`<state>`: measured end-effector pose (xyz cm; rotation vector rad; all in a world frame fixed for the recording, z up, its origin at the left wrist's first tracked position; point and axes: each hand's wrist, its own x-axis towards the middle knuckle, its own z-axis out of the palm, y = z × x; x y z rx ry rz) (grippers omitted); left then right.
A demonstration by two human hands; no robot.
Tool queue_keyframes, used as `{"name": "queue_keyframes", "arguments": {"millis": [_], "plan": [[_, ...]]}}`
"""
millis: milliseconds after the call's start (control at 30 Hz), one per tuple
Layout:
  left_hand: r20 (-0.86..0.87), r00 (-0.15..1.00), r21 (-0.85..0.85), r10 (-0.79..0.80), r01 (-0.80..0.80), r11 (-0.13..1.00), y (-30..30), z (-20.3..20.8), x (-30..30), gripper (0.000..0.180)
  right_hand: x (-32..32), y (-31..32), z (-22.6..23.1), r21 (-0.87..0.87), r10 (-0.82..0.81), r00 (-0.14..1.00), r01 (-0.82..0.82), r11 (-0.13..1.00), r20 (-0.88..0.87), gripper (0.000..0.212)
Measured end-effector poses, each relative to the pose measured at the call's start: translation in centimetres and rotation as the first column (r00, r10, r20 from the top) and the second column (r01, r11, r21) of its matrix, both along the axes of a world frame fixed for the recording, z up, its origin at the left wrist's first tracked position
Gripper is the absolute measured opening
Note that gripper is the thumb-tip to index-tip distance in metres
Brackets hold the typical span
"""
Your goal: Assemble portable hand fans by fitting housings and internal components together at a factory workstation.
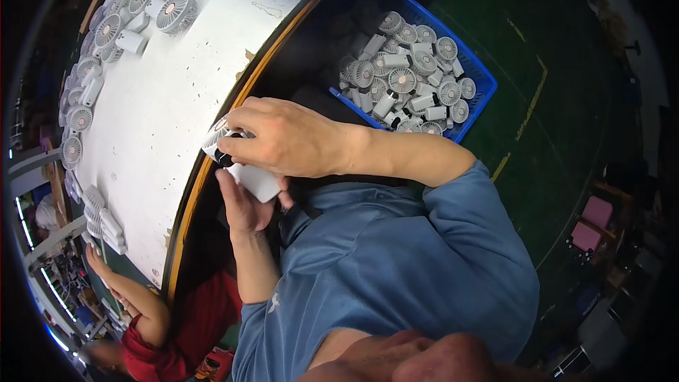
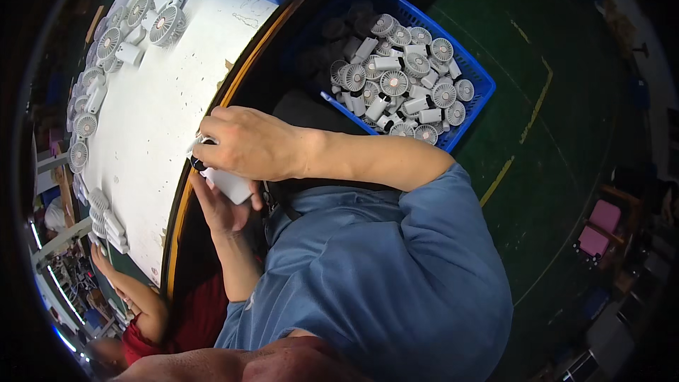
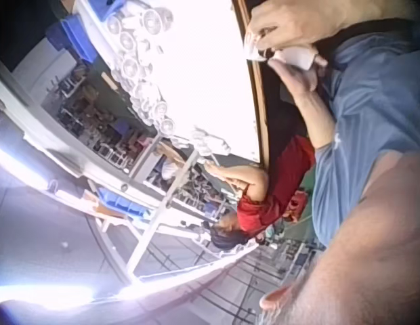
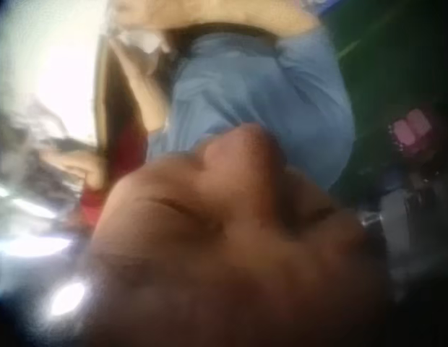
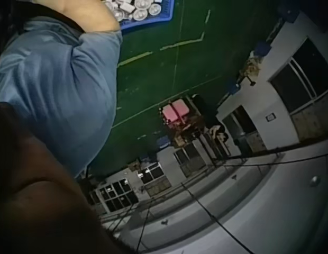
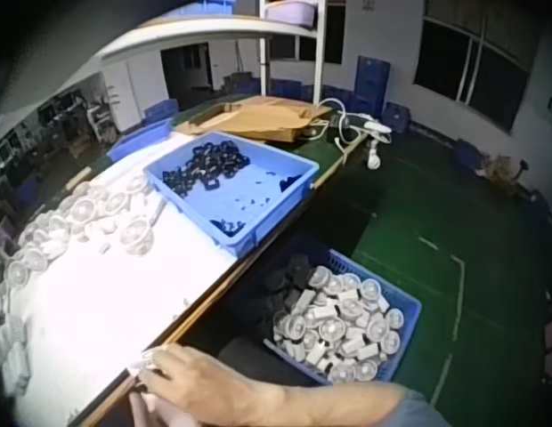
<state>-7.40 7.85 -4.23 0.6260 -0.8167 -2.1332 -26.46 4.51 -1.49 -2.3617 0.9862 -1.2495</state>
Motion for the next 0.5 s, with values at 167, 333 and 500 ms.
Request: {"name": "queue_keyframes", "arguments": {"millis": [167,333,500], "plan": [[0.156,0.875,0.187,0.458,-0.482,0.856,0.2,0.6,-3.8,0.065,0.4,2.9,0.2,0.099,-0.136,0.987,0.145,0.984,-0.091,0.051],[0.338,0.909,-0.001,0.246,-0.261,0.965,0.9,0.3,-5.6,0.054,0.1,5.8,-3.0,0.184,-0.332,0.942,0.336,0.924,-0.05,0.066],[0.632,0.613,-0.774,0.474,0.531,0.344,-1.4,5.7,-7.3,0.112,-6.6,8.9,-9.1,0.747,-0.616,0.423,-0.385,0.542,0.664,0.037]]}}
